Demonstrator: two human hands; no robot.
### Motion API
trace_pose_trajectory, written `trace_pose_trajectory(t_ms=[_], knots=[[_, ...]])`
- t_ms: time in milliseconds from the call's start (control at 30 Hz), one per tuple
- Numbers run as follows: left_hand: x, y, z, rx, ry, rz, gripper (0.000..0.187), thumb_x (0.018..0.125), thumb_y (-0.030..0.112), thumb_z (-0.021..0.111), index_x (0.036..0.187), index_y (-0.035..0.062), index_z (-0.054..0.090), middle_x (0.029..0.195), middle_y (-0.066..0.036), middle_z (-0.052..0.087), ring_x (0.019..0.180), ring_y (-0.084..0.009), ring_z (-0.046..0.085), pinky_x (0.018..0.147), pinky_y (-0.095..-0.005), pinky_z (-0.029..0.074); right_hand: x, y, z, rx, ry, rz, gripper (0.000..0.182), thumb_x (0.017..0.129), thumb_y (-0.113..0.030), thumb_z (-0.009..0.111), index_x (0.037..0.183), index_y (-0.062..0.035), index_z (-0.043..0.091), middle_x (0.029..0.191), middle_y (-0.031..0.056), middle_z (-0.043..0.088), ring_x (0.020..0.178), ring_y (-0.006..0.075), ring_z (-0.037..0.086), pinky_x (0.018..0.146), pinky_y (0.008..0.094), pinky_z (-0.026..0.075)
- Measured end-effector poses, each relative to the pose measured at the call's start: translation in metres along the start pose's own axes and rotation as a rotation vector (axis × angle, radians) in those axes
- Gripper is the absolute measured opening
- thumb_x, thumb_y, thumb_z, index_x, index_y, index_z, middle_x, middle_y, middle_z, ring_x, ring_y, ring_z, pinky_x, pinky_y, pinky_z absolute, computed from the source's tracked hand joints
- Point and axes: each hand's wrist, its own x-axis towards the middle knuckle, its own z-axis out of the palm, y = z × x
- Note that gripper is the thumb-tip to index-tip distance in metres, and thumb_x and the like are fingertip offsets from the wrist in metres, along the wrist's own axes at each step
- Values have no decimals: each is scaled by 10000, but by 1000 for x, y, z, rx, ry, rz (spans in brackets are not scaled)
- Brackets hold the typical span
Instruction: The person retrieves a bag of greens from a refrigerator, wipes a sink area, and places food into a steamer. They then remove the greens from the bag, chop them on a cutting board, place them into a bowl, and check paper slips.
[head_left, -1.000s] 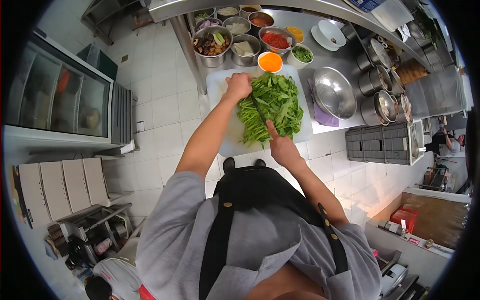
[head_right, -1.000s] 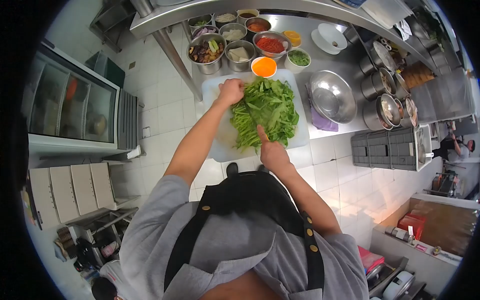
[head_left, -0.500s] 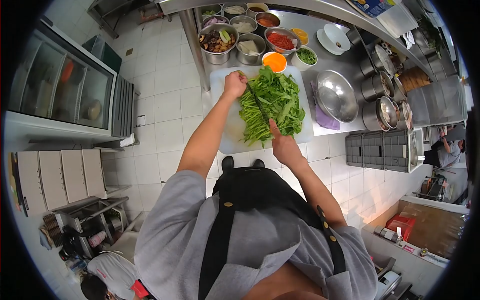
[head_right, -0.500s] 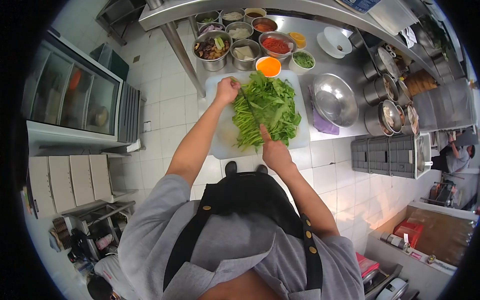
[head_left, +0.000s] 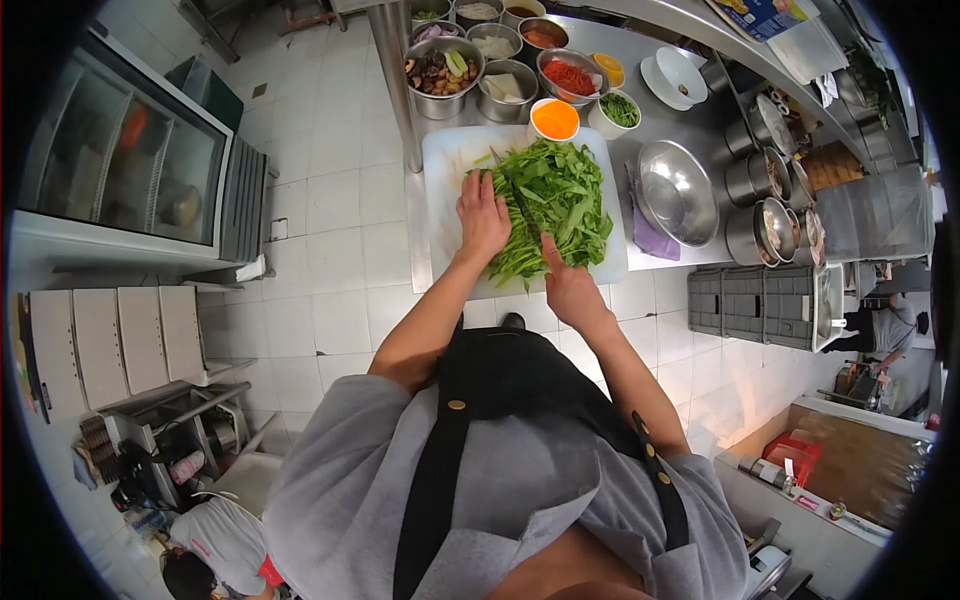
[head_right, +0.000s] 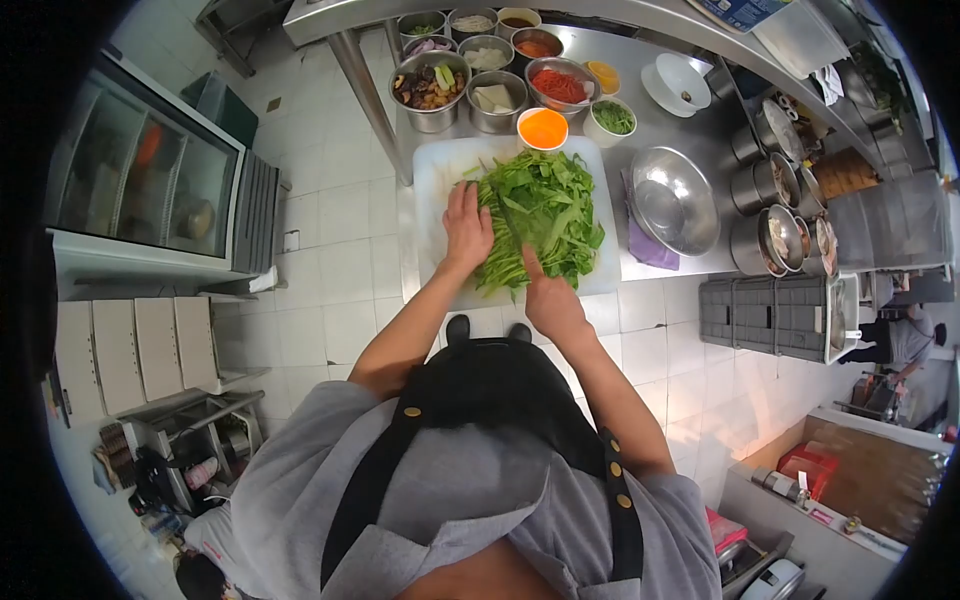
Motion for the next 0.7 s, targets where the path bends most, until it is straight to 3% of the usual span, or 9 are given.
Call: trace_pose_trajectory(t_ms=[67,133,200,267,433,500,600,700], knots=[[-13,18,-15,7,14,33,563,808,156,558,1300,-37,366,1400,-234,288,1307,-408,256,1018,-556,231,1,-2,-4,2,-15,9,633,791,-56,485,1396,-32,299,662,301,581,632,449,591,655,532,479],[-38,45,-37,159,-151,138,645,809,229,572,1343,-31,321,1457,-232,186,1351,-429,155,1039,-611,151,2,-3,-4,8,-37,13,630,793,-55,486,1395,-37,300,679,307,584,645,451,594,661,535,478],[-50,41,-33,216,-237,125,694,795,248,583,1365,-23,294,1471,-228,152,1366,-421,120,1037,-627,138,1,-6,-7,82,13,-16,616,824,-70,503,1401,-53,286,802,357,578,756,497,578,756,548,459],[-53,31,-28,336,-346,104,766,793,308,575,1405,-11,243,1487,-226,113,1384,-403,78,1039,-640,124,-1,-15,-17,72,-55,46,614,830,-73,500,1402,-53,279,829,363,577,773,501,574,768,548,455],[-56,25,-23,342,-309,137,758,796,313,568,1403,-10,249,1487,-227,113,1382,-402,94,1044,-636,119,-22,-22,-34,93,-132,82,626,832,-71,499,1409,-53,257,824,356,583,749,515,569,755,544,461],[-57,25,-23,331,-306,133,754,795,310,570,1400,-10,254,1487,-228,114,1381,-402,100,1045,-635,119,-33,-25,-36,-30,-181,124,675,819,-66,504,1425,-60,207,680,299,589,673,474,586,673,532,480],[-58,25,-22,297,-292,130,743,793,302,571,1394,-11,267,1484,-229,122,1378,-407,110,1046,-633,120,-31,-18,-20,-13,-171,126,685,817,-58,495,1430,-60,189,658,297,584,662,472,586,669,537,477],[-56,25,-22,294,-295,122,738,788,293,574,1391,-8,273,1482,-230,128,1377,-409,109,1045,-634,121,-20,-2,5,50,-68,44,695,814,-42,515,1429,-57,191,745,320,598,683,477,586,684,542,471]])
